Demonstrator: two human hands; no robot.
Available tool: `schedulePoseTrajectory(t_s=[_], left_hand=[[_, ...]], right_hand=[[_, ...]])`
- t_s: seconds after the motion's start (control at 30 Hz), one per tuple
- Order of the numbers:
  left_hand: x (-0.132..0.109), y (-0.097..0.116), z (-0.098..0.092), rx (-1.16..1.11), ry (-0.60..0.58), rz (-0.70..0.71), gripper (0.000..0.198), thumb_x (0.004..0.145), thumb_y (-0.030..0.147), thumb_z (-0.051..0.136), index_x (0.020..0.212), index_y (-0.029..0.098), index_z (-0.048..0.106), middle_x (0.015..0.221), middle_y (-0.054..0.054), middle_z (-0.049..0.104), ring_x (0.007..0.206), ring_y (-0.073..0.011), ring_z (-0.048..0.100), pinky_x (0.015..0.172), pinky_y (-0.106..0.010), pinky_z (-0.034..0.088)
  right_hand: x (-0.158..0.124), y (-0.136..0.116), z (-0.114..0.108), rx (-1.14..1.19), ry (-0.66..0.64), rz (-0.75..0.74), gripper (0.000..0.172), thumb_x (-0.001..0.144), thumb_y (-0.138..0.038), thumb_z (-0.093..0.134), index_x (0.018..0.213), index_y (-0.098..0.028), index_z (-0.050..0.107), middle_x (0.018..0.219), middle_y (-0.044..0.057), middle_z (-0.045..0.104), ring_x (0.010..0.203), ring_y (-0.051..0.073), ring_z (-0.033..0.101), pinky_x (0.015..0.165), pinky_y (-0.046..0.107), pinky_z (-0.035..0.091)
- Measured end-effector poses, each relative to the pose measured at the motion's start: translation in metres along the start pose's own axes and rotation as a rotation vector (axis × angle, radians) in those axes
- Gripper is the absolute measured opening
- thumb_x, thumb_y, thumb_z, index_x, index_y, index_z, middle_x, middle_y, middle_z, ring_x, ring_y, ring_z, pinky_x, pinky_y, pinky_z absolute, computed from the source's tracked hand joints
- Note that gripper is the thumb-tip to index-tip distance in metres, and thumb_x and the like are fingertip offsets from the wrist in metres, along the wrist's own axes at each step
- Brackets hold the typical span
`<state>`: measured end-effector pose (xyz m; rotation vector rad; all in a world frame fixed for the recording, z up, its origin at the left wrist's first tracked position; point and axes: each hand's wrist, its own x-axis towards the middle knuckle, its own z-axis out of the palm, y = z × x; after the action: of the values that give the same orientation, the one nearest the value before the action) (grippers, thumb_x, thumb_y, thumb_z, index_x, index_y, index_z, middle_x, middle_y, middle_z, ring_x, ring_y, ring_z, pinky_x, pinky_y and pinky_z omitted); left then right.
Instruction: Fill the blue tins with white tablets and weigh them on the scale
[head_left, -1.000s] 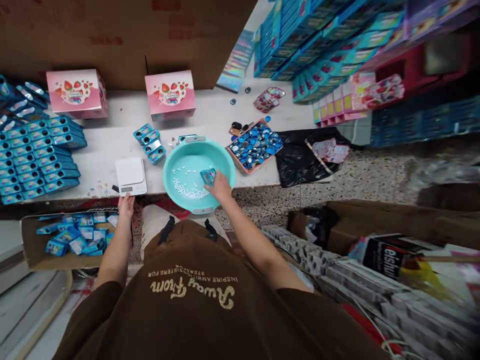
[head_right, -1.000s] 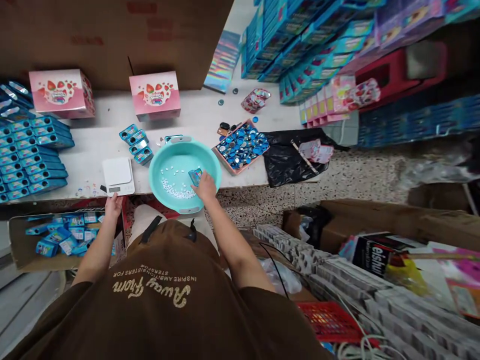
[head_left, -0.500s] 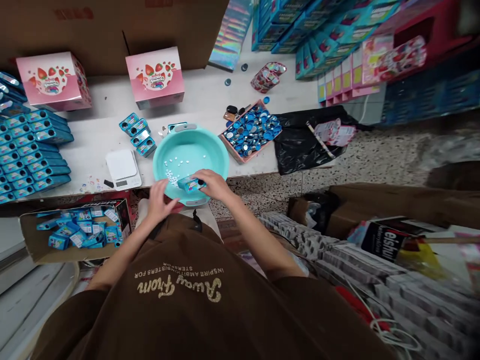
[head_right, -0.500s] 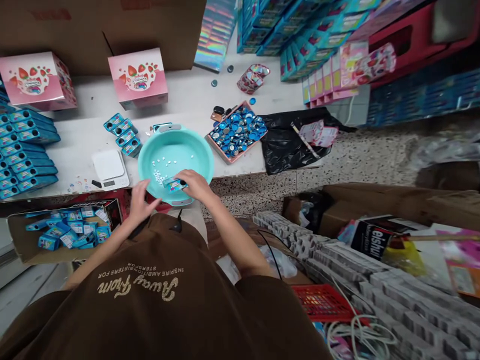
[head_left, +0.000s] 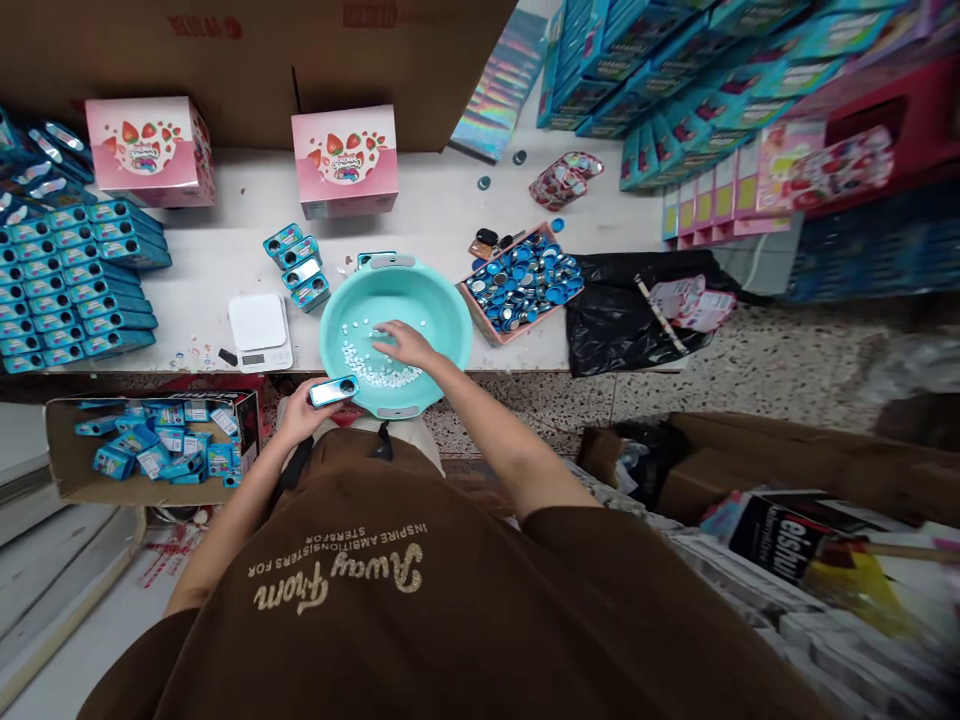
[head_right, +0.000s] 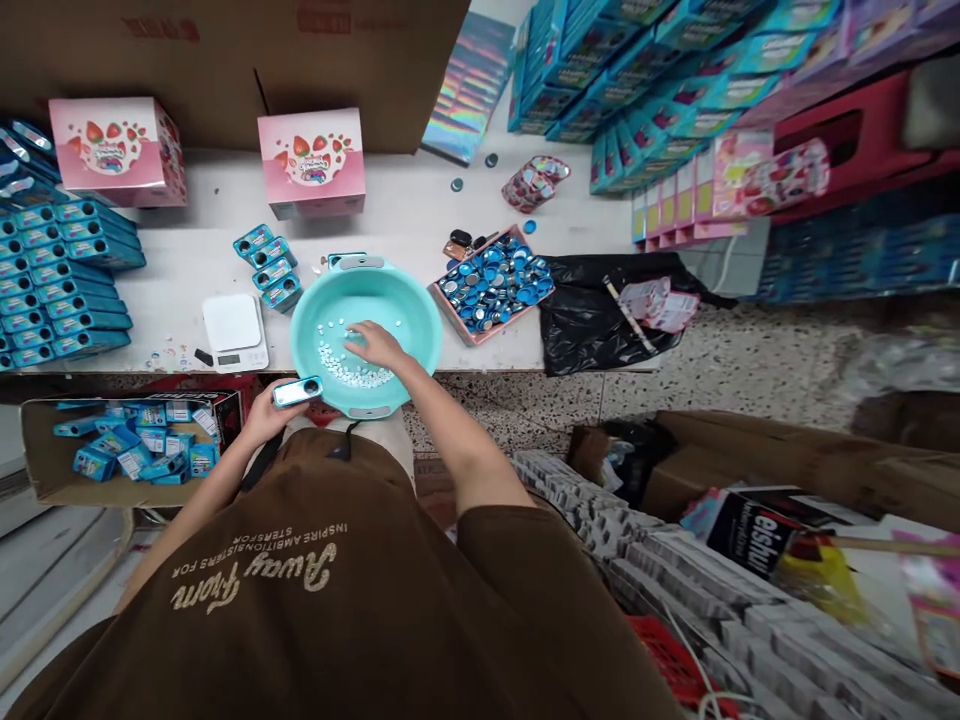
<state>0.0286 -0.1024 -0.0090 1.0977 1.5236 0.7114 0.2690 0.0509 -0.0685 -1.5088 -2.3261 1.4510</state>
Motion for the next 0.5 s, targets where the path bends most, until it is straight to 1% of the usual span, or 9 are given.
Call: schedulePoseTrajectory(t_s=[0.03, 0.1, 0.13, 0.2, 0.27, 0.37, 0.43, 0.5], left_hand=[[-0.002, -0.001, -0.003, 0.007, 0.022, 0.011, 0.054, 0.069, 0.049, 0.081, 0.111, 0.019, 0.066, 0.123, -0.013, 0.066, 0.117, -0.0275, 0.062, 0.106, -0.044, 0.047], [-0.005, -0.003, -0.007, 0.014, 0.063, 0.009, 0.055, 0.067, 0.048, 0.083, 0.111, 0.019, 0.066, 0.137, -0.015, 0.056, 0.127, -0.0295, 0.056, 0.111, -0.045, 0.043], [-0.006, -0.004, -0.008, 0.000, 0.075, -0.017, 0.059, 0.066, 0.048, 0.083, 0.114, 0.019, 0.065, 0.143, -0.016, 0.051, 0.129, -0.0301, 0.054, 0.111, -0.045, 0.043], [-0.007, -0.006, -0.010, -0.060, 0.081, -0.099, 0.073, 0.064, 0.048, 0.084, 0.126, 0.020, 0.059, 0.149, -0.017, 0.043, 0.127, -0.0299, 0.056, 0.109, -0.044, 0.046], [-0.003, -0.007, -0.010, -0.141, 0.066, -0.176, 0.088, 0.062, 0.047, 0.086, 0.138, 0.021, 0.049, 0.149, -0.017, 0.044, 0.124, -0.0289, 0.058, 0.108, -0.044, 0.046], [0.017, -0.006, -0.007, -0.255, 0.023, -0.274, 0.100, 0.058, 0.044, 0.089, 0.144, 0.021, 0.042, 0.140, -0.014, 0.054, 0.121, -0.0278, 0.060, 0.111, -0.047, 0.044], [0.039, -0.002, -0.004, -0.321, -0.035, -0.299, 0.098, 0.057, 0.044, 0.089, 0.141, 0.020, 0.045, 0.130, -0.012, 0.061, 0.116, -0.0272, 0.062, 0.110, -0.049, 0.045], [0.064, 0.003, 0.000, -0.324, -0.069, -0.284, 0.083, 0.057, 0.045, 0.088, 0.129, 0.019, 0.056, 0.124, -0.011, 0.062, 0.115, -0.0274, 0.062, 0.107, -0.049, 0.047]], right_hand=[[0.018, -0.004, 0.004, -0.047, 0.004, -0.011, 0.047, 0.093, -0.030, 0.055, 0.134, -0.009, 0.055, 0.135, 0.018, 0.056, 0.125, 0.026, 0.051, 0.109, 0.039, 0.039], [0.047, -0.016, 0.016, -0.106, 0.010, -0.019, 0.052, 0.093, -0.026, 0.053, 0.140, -0.004, 0.048, 0.143, 0.022, 0.047, 0.132, 0.029, 0.042, 0.114, 0.043, 0.031], [0.057, -0.021, 0.024, -0.130, -0.001, -0.028, 0.052, 0.093, -0.025, 0.053, 0.140, -0.003, 0.048, 0.143, 0.023, 0.046, 0.132, 0.030, 0.040, 0.114, 0.044, 0.030], [0.064, -0.030, 0.039, -0.165, -0.054, -0.061, 0.045, 0.093, -0.025, 0.053, 0.132, -0.004, 0.055, 0.139, 0.023, 0.048, 0.128, 0.030, 0.041, 0.112, 0.044, 0.030], [0.054, -0.033, 0.054, -0.186, -0.135, -0.103, 0.034, 0.092, -0.024, 0.054, 0.119, -0.007, 0.064, 0.132, 0.020, 0.055, 0.121, 0.028, 0.046, 0.109, 0.041, 0.032], [0.018, -0.025, 0.069, -0.197, -0.247, -0.129, 0.026, 0.091, -0.021, 0.054, 0.110, -0.011, 0.069, 0.120, 0.015, 0.063, 0.111, 0.024, 0.053, 0.102, 0.036, 0.037], [-0.008, -0.015, 0.071, -0.195, -0.288, -0.103, 0.025, 0.091, -0.022, 0.055, 0.108, -0.013, 0.071, 0.115, 0.013, 0.067, 0.105, 0.024, 0.057, 0.095, 0.034, 0.041], [-0.028, -0.003, 0.067, -0.186, -0.296, -0.061, 0.024, 0.091, -0.025, 0.056, 0.105, -0.014, 0.073, 0.111, 0.012, 0.070, 0.101, 0.024, 0.060, 0.089, 0.033, 0.044]])
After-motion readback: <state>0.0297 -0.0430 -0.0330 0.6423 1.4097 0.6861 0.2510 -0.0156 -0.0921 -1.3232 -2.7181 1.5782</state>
